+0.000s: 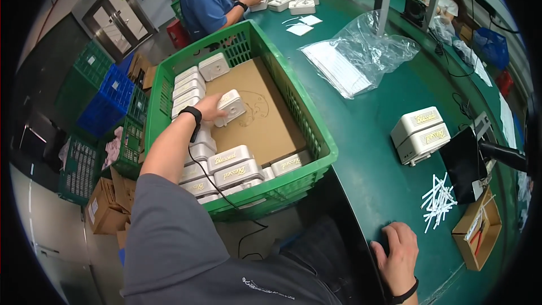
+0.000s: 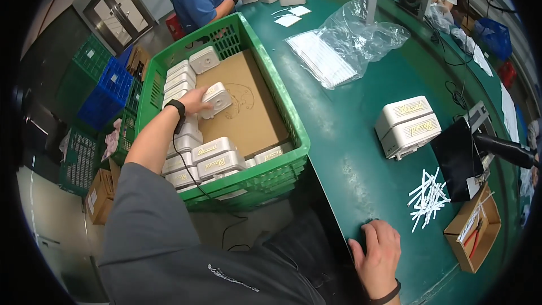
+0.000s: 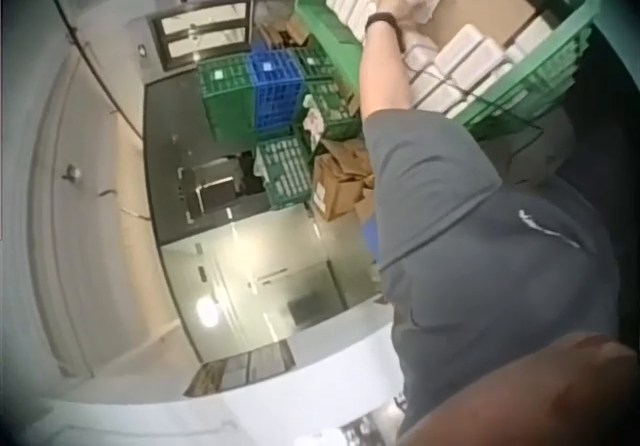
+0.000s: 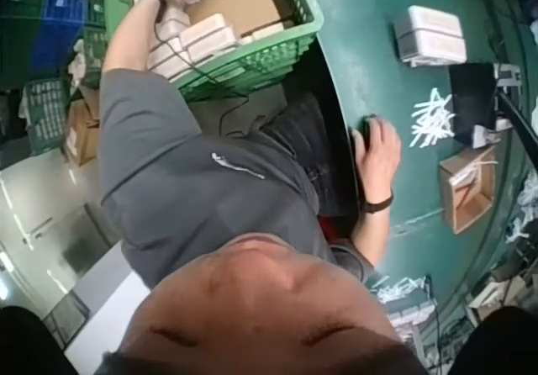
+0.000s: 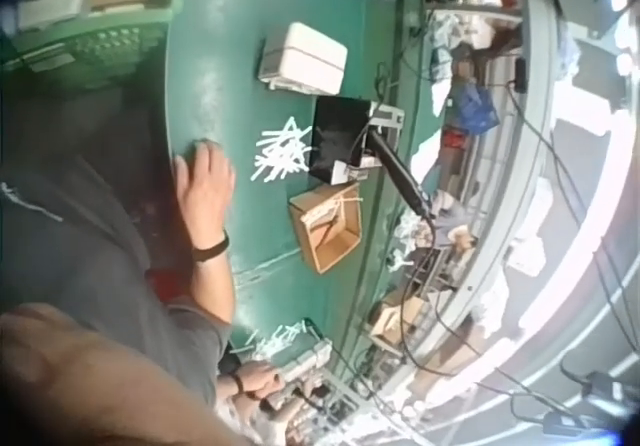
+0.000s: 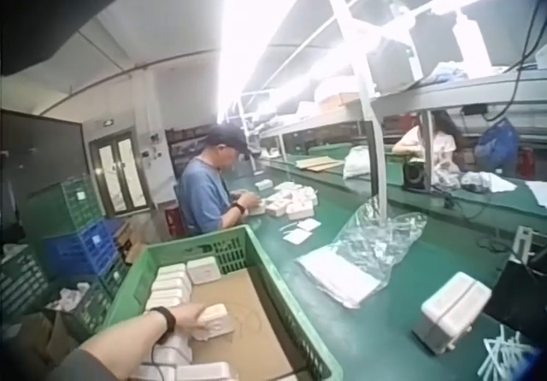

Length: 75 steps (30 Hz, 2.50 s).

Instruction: The person takes a white plastic base from a green crate, picks up a white strip from the table, and presses the strip into a circular groove on the base. They repeat this process with several more bases and strips before placing the assembled units on the table.

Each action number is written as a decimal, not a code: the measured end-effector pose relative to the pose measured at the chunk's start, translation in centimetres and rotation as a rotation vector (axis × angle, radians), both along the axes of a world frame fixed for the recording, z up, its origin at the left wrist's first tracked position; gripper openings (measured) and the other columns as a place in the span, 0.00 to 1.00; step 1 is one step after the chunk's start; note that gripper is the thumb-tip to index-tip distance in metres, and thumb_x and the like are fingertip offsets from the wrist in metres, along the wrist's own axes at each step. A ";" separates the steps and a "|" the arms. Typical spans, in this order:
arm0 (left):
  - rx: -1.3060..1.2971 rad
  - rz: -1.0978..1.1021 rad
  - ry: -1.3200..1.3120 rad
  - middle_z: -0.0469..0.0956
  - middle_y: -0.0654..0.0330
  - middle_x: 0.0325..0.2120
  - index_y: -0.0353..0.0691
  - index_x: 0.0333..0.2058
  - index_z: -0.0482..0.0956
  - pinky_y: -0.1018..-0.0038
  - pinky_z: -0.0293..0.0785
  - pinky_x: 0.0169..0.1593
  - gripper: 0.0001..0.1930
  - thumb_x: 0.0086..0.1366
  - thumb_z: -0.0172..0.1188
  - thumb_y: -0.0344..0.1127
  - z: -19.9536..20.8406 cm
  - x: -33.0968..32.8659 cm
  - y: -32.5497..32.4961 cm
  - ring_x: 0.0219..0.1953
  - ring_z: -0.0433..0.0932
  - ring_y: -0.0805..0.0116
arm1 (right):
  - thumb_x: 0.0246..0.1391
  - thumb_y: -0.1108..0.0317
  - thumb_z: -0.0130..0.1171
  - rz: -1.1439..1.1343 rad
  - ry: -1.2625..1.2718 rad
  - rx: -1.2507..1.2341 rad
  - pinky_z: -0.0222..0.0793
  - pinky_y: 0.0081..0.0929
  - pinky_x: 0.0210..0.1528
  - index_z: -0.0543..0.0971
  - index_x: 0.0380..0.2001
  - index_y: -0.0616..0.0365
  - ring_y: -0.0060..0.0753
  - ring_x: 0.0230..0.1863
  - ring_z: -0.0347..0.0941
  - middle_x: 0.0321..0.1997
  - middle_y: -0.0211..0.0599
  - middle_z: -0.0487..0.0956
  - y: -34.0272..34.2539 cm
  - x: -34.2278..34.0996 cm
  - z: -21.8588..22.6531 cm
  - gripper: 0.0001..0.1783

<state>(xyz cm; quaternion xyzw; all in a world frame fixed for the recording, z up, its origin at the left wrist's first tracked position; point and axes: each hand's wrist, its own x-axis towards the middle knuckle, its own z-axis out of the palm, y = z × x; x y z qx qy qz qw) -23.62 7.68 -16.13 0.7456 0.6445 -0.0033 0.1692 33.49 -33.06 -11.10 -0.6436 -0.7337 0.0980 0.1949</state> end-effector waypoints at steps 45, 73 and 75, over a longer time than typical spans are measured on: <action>0.540 -0.564 -0.371 0.72 0.36 0.65 0.35 0.79 0.54 0.57 0.71 0.71 0.69 0.43 0.85 0.55 18.5 32.4 -5.4 0.65 0.76 0.42 | 0.59 0.59 0.73 0.084 0.044 0.128 0.70 0.43 0.63 0.80 0.51 0.60 0.47 0.59 0.76 0.55 0.41 0.80 -2.2 2.5 -2.4 0.22; -0.376 -0.319 0.038 0.82 0.44 0.61 0.34 0.70 0.73 0.61 0.76 0.67 0.52 0.56 0.82 0.62 7.6 10.5 -15.5 0.64 0.80 0.54 | 0.51 0.65 0.76 0.162 -0.038 0.028 0.72 0.46 0.61 0.78 0.48 0.62 0.53 0.55 0.76 0.52 0.46 0.78 -0.7 1.6 -0.8 0.24; -0.515 -0.275 -0.062 0.78 0.40 0.64 0.36 0.73 0.70 0.60 0.74 0.69 0.53 0.56 0.82 0.60 5.6 10.0 -18.0 0.68 0.77 0.51 | 0.51 0.65 0.76 0.163 -0.051 -0.007 0.72 0.46 0.61 0.78 0.49 0.63 0.53 0.55 0.76 0.53 0.46 0.78 -0.7 1.4 -0.6 0.25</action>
